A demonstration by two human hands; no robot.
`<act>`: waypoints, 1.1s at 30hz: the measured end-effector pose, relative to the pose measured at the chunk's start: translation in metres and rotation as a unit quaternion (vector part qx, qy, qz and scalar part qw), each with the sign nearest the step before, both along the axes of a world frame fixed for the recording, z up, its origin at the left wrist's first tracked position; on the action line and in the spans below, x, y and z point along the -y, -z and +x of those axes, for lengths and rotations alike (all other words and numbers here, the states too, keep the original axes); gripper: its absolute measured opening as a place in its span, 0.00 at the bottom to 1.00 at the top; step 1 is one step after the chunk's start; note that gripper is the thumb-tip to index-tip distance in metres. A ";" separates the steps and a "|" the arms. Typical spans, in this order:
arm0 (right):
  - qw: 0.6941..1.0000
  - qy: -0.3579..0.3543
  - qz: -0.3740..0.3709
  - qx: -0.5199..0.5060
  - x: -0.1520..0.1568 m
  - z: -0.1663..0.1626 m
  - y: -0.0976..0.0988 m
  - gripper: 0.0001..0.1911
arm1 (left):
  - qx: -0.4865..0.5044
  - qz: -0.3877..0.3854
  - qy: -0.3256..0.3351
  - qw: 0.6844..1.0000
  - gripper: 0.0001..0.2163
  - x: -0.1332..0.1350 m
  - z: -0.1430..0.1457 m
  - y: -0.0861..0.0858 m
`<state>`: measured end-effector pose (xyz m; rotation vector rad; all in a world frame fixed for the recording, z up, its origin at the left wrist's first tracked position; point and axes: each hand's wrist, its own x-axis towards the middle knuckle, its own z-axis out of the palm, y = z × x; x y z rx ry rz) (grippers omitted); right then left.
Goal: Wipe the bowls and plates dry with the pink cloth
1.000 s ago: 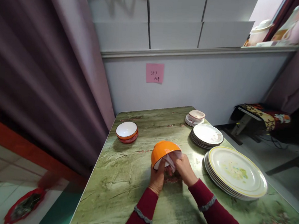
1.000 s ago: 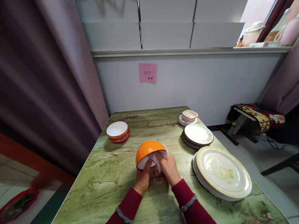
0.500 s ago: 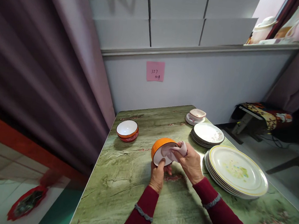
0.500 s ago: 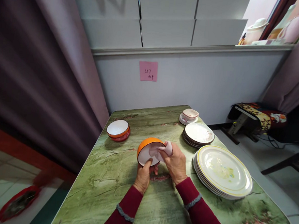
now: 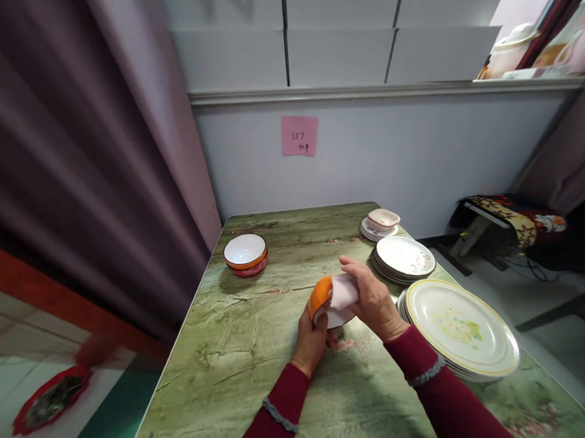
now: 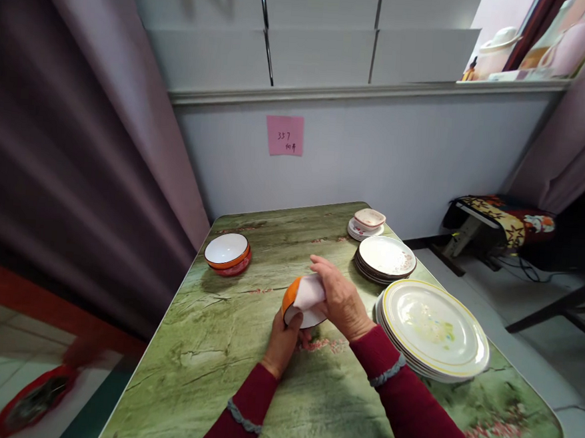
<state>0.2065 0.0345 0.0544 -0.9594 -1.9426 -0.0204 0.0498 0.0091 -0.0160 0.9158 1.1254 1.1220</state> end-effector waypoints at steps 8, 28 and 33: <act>0.908 0.175 -0.344 -0.161 -0.007 0.004 0.021 0.42 | 0.003 -0.007 -0.023 1.000 0.17 -0.003 0.000 0.009; 0.979 0.141 -0.038 -0.144 -0.004 -0.022 0.030 0.23 | 0.032 -0.046 -0.028 0.998 0.13 -0.001 -0.003 0.003; 0.972 0.116 -0.022 -0.204 -0.007 -0.019 0.020 0.31 | 0.040 -0.047 -0.005 0.998 0.13 -0.002 -0.005 0.007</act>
